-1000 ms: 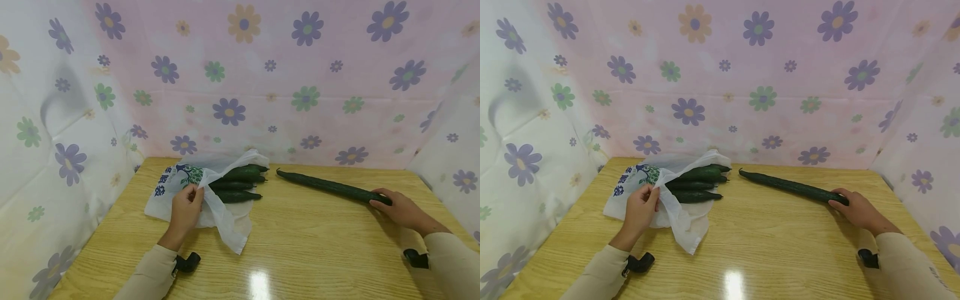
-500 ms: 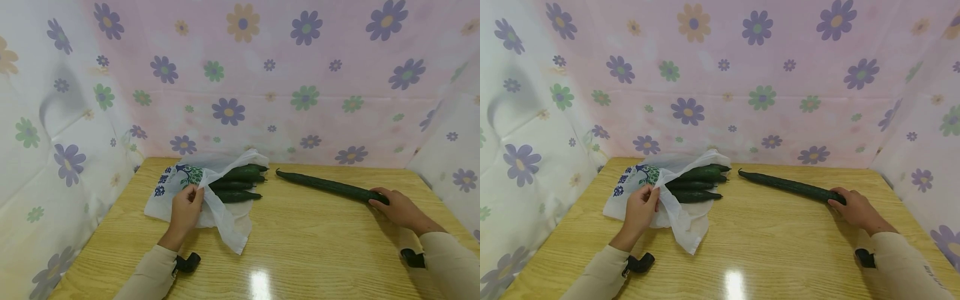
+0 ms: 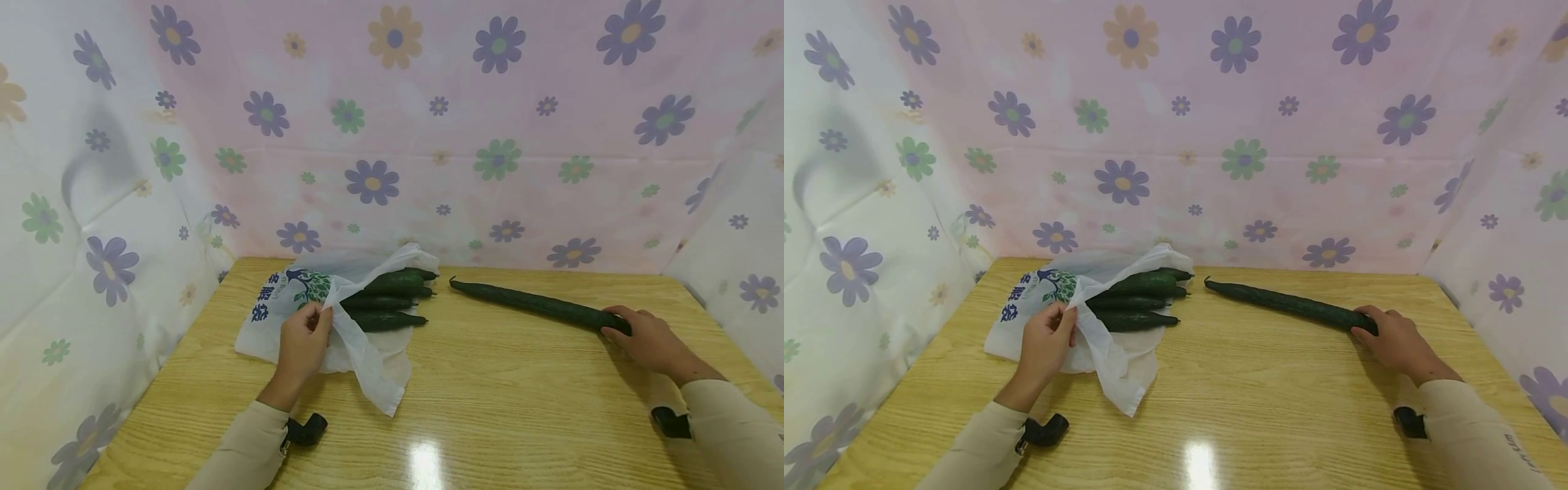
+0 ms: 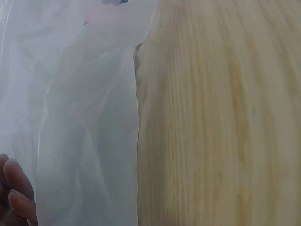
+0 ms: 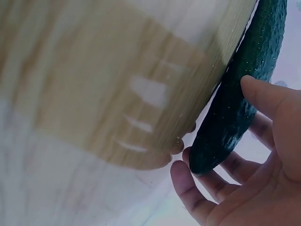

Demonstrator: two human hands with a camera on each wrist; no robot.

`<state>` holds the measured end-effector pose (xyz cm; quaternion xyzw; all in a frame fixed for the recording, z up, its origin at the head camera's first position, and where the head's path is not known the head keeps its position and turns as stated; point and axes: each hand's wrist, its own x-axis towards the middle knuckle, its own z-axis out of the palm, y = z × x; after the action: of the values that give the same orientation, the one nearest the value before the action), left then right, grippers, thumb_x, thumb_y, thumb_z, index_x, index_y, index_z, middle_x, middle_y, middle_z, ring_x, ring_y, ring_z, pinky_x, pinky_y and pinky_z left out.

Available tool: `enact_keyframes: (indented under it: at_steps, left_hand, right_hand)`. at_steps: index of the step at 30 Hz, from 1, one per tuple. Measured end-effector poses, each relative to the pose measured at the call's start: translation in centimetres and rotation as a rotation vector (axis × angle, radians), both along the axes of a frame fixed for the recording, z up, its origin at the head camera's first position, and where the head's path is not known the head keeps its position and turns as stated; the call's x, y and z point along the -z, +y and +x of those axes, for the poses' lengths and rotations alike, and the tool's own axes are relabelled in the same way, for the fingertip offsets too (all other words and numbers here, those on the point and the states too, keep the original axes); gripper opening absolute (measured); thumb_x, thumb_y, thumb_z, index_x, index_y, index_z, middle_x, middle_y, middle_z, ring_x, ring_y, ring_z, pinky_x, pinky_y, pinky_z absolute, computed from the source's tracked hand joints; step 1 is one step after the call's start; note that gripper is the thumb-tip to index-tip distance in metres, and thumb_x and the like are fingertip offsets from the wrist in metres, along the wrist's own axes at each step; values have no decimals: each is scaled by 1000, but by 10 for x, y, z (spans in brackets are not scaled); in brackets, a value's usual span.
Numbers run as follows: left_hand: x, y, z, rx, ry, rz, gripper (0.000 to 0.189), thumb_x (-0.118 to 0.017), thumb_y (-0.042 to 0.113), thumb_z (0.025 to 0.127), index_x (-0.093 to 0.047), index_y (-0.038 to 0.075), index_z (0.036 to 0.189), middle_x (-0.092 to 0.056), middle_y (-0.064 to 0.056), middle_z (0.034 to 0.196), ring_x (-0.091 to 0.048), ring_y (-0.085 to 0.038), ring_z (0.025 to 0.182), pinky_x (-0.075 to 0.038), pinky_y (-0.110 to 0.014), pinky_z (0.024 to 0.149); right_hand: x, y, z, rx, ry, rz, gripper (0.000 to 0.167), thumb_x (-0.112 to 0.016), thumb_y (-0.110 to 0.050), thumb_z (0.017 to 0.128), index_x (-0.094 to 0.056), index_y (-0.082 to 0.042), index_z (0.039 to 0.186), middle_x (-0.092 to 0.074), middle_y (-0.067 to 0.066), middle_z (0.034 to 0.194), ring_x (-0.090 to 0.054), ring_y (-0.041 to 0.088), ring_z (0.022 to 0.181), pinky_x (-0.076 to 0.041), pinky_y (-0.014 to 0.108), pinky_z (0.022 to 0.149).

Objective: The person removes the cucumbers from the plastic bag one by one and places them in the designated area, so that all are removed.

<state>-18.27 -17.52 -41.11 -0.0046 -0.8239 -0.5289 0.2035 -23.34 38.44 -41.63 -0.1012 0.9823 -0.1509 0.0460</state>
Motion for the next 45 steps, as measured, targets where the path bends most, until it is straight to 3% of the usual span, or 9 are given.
enact_keyframes:
  at_steps: [8, 15, 26, 36, 45]
  left_hand:
    - [-1, 1, 1, 4, 5, 8, 22, -57, 16, 100, -61, 6, 81, -56, -7, 70, -53, -16, 57, -46, -24, 52]
    - [1, 0, 0, -1, 17, -3, 23, -58, 15, 100, -60, 7, 79, -56, -6, 69, -54, -14, 56, -46, -25, 52]
    - [0, 0, 1, 5, 11, -3, 23, -58, 16, 100, -60, 7, 80, -57, -7, 70, -53, -14, 57, -46, -24, 52]
    - [1, 0, 0, 6, 9, -8, 22, -57, 16, 101, -61, 6, 82, -57, -7, 70, -53, -14, 57, -47, -24, 53]
    - [0, 0, 0, 5, 11, -6, 22, -57, 16, 100, -61, 6, 81, -56, -7, 70, -53, -15, 57, -47, -24, 53]
  right_hand:
    - [1, 0, 0, -12, -10, -7, 57, -52, -32, 104, -41, 11, 139, -45, 48, 124, -51, 62, 105, -47, 64, 76]
    - [0, -1, 2, -1, -3, -20, 58, -55, -32, 103, -42, 11, 138, -47, 47, 123, -54, 58, 103, -49, 59, 73]
    - [-6, -8, 5, -2, 75, -46, 48, -56, -28, 102, -51, 9, 133, -51, 41, 120, -55, 52, 102, -49, 57, 73]
    - [-15, -27, 5, -29, 167, -72, 43, -60, -25, 101, -55, 6, 131, -52, 39, 125, -54, 55, 107, -48, 63, 79]
    - [-25, -52, 8, -61, 169, -114, 40, -56, -22, 103, -56, 5, 132, -50, 37, 130, -52, 55, 112, -45, 66, 84]
